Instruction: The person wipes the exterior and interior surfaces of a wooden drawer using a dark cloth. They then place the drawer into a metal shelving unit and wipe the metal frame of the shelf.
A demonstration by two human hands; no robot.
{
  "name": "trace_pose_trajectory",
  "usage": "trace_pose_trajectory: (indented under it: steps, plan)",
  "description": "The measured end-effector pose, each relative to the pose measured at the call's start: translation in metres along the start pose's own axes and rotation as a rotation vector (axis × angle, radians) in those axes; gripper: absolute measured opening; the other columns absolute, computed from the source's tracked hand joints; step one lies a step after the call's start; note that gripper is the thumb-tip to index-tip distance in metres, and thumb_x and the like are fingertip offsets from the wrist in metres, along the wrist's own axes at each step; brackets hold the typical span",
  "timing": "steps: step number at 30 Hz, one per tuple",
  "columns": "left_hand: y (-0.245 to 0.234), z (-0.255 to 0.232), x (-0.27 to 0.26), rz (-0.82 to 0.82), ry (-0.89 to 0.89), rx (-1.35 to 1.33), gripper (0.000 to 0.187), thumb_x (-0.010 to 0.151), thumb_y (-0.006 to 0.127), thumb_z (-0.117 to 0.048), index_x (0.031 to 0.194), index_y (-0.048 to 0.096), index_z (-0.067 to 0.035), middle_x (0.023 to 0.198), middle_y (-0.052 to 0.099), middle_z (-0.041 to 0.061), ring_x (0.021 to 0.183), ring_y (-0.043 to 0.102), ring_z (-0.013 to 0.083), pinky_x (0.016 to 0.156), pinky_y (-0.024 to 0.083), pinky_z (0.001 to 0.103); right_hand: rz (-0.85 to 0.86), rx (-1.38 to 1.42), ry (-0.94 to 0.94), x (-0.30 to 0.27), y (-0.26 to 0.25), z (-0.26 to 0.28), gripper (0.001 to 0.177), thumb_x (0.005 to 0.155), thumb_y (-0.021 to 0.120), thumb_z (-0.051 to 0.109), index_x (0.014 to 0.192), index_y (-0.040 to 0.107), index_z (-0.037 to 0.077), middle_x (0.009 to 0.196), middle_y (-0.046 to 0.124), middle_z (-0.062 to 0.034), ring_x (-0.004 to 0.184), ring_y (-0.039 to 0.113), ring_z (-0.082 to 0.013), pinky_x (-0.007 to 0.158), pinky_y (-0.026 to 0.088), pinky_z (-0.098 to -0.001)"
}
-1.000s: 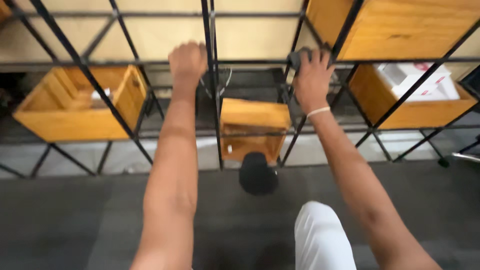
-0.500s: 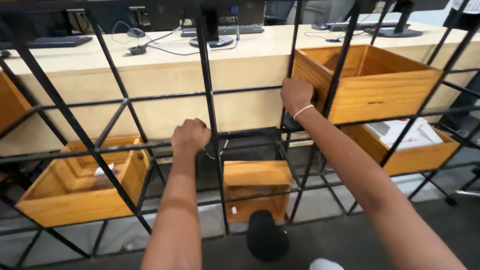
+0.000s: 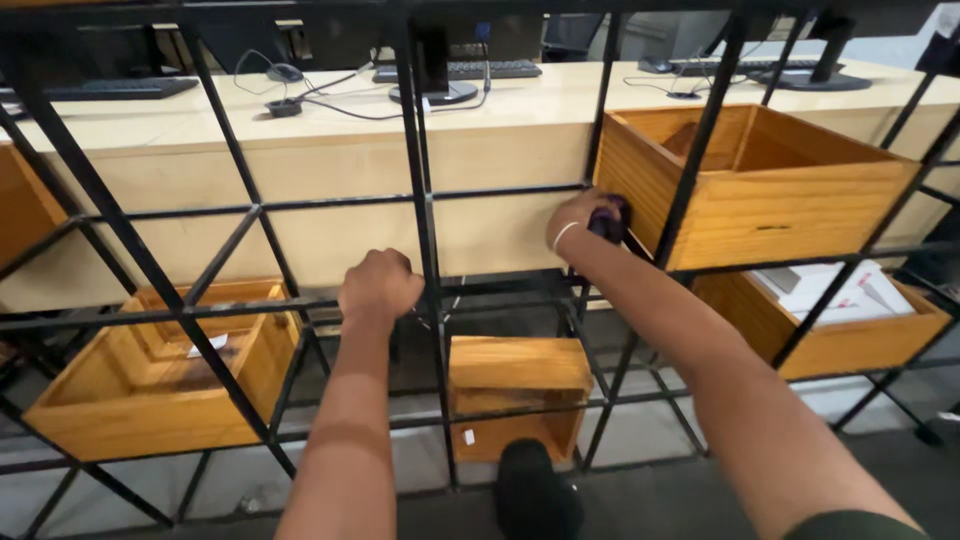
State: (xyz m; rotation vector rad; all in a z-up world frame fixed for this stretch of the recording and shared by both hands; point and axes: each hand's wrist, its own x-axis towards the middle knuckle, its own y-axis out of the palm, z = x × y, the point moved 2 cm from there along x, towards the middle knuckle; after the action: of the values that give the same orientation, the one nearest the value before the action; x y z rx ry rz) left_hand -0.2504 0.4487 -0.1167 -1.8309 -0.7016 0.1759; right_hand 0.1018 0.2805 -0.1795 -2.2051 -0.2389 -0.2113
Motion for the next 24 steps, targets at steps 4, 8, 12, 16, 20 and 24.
trace_pose_trajectory:
  steps: [4,8,12,16,20,24]
  plan:
    - [0.008,0.004,0.005,0.016,-0.032,-0.02,0.038,0.081,0.06,-0.027,0.113,0.077,-0.014,0.127,0.069,0.015,0.119,0.065,0.0413,0.101,0.053,0.051,0.186,0.209,-0.44,-0.046,0.001,-0.023,0.05,0.077,0.076,0.031,0.121,0.074,0.007,0.135,0.066,-0.0205,0.126,0.061,-0.043,0.085,0.057,-0.0545]
    - [0.012,0.007,0.013,0.053,0.019,0.015,0.038,0.087,0.057,-0.03,0.115,0.077,-0.015,0.13,0.068,0.015,0.12,0.065,0.0404,0.102,0.052,0.051,0.379,0.202,-0.881,-0.035,0.006,-0.048,0.047,0.089,0.059,0.037,0.116,0.076,0.002,0.124,0.077,-0.0161,0.117,0.071,-0.0349,0.098,0.051,-0.0447]
    - [0.008,0.003,0.012,0.073,-0.023,-0.019,0.038,0.084,0.059,-0.028,0.116,0.077,-0.018,0.133,0.067,0.013,0.122,0.063,0.0389,0.103,0.051,0.051,0.004,0.81,-0.654,0.017,0.005,-0.058,0.046,0.08,0.063,0.025,0.121,0.074,0.009,0.128,0.069,-0.0201,0.12,0.063,-0.0399,0.104,0.047,-0.048]
    - [0.005,0.0,0.009,0.1,-0.058,-0.008,0.036,0.083,0.061,-0.027,0.114,0.078,-0.018,0.132,0.068,0.012,0.123,0.063,0.037,0.103,0.052,0.05,-0.614,0.992,-0.245,0.05,-0.014,-0.048,0.034,0.083,0.072,0.025,0.111,0.075,0.007,0.125,0.066,-0.0251,0.123,0.059,-0.0489,0.099,0.052,-0.0537]
    - [0.007,-0.003,0.011,0.057,-0.021,-0.002,0.036,0.08,0.061,-0.024,0.111,0.078,-0.018,0.13,0.068,0.012,0.12,0.064,0.0379,0.1,0.053,0.05,-0.728,0.663,-0.234,0.07,-0.004,-0.023,0.016,0.086,0.073,0.027,0.096,0.081,0.017,0.136,0.056,-0.0213,0.129,0.051,-0.0489,0.087,0.053,-0.0579]
    - [0.011,0.002,0.016,0.065,-0.02,0.029,0.034,0.08,0.06,-0.022,0.108,0.079,-0.016,0.126,0.07,0.014,0.117,0.066,0.0391,0.099,0.054,0.05,-0.472,0.805,-0.22,0.096,0.017,0.001,0.032,0.09,0.075,0.021,0.116,0.074,0.001,0.136,0.06,-0.0302,0.12,0.061,-0.0467,0.098,0.055,-0.0463]
